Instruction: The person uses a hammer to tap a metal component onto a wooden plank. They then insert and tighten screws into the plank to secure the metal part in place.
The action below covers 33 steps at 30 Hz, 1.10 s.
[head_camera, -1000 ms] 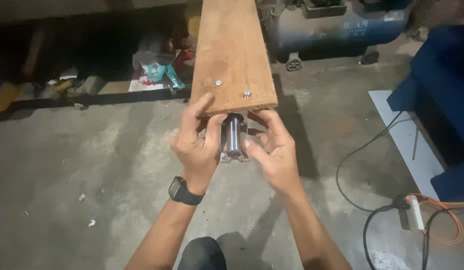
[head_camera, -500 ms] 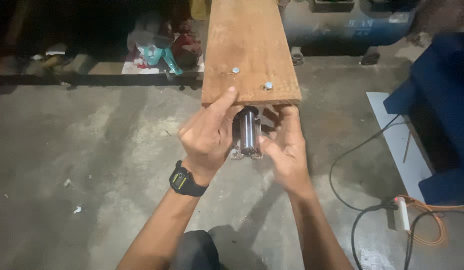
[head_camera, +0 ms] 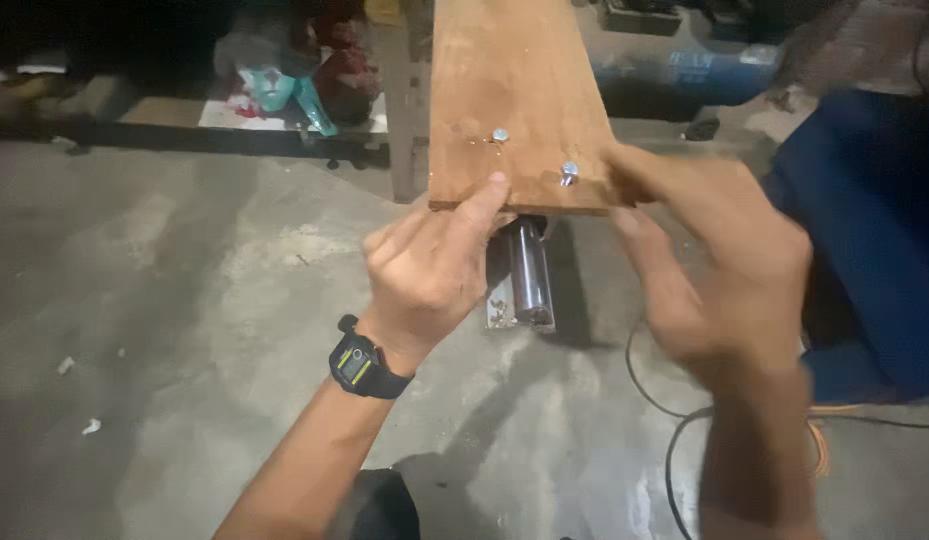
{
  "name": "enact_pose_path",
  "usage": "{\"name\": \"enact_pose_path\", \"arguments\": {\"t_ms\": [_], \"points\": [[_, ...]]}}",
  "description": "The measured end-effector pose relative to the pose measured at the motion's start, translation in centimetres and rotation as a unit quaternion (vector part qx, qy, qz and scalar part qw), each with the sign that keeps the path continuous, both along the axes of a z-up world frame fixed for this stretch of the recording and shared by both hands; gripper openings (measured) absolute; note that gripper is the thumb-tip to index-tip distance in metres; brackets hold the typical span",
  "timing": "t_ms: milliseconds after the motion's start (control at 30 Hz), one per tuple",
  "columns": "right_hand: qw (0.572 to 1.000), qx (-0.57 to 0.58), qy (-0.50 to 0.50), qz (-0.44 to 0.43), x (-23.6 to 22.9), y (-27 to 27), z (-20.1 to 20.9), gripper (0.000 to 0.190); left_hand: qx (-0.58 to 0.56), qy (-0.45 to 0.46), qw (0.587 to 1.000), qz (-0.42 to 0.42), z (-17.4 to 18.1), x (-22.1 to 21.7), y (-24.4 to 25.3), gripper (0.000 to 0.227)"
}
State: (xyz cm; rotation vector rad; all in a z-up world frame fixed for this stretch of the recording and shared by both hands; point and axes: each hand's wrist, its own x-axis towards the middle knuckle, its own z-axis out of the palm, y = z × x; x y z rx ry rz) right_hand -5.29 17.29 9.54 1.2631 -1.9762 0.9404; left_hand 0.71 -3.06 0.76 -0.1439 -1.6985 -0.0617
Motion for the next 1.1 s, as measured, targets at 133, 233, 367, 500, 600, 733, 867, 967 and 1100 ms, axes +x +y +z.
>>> {"name": "enact_pose_path", "arguments": {"t_ms": [133,233,367,500,600,733,867,967,1100], "points": [[0.978,0.170,0.093,0.077,-2.6,-2.0,3.6,0.016,0.009,0.010,1.000,-0.009,0.6,-0.3,0.1,0.014],[0.971,0.212,0.080,0.076,-3.6,-2.9,4.5,0.011,0.009,0.017,1.000,-0.008,0.4,-0.4,-0.2,0.015],[0.972,0.225,0.070,0.026,-4.6,-2.9,3.0,0.015,-0.017,-0.012,1.000,-0.012,1.0,0.3,-0.3,0.024],[0.974,0.208,0.086,0.026,-3.4,-2.6,3.1,0.019,-0.008,0.006,1.000,-0.016,0.8,-0.1,-0.4,0.018],[0.955,0.278,0.104,-0.028,-3.6,-2.3,4.9,0.025,-0.017,0.008,0.999,-0.031,1.0,0.0,-0.7,0.023],[0.955,0.292,0.046,0.004,-3.8,-2.8,6.4,0.012,-0.006,-0.023,0.999,-0.043,0.6,0.0,-1.2,0.028],[0.946,0.311,-0.086,0.008,-3.0,-3.5,7.8,0.015,-0.010,0.019,1.000,-0.005,1.3,-0.3,-0.6,0.021],[0.947,0.312,0.024,0.074,-5.0,-4.9,6.7,0.036,-0.018,0.019,1.000,-0.004,1.4,-0.3,-0.8,0.011],[0.941,0.326,0.034,0.086,-6.2,-6.1,6.5,0.008,-0.006,0.001,1.000,0.008,1.0,-0.2,-0.9,0.013]]}}
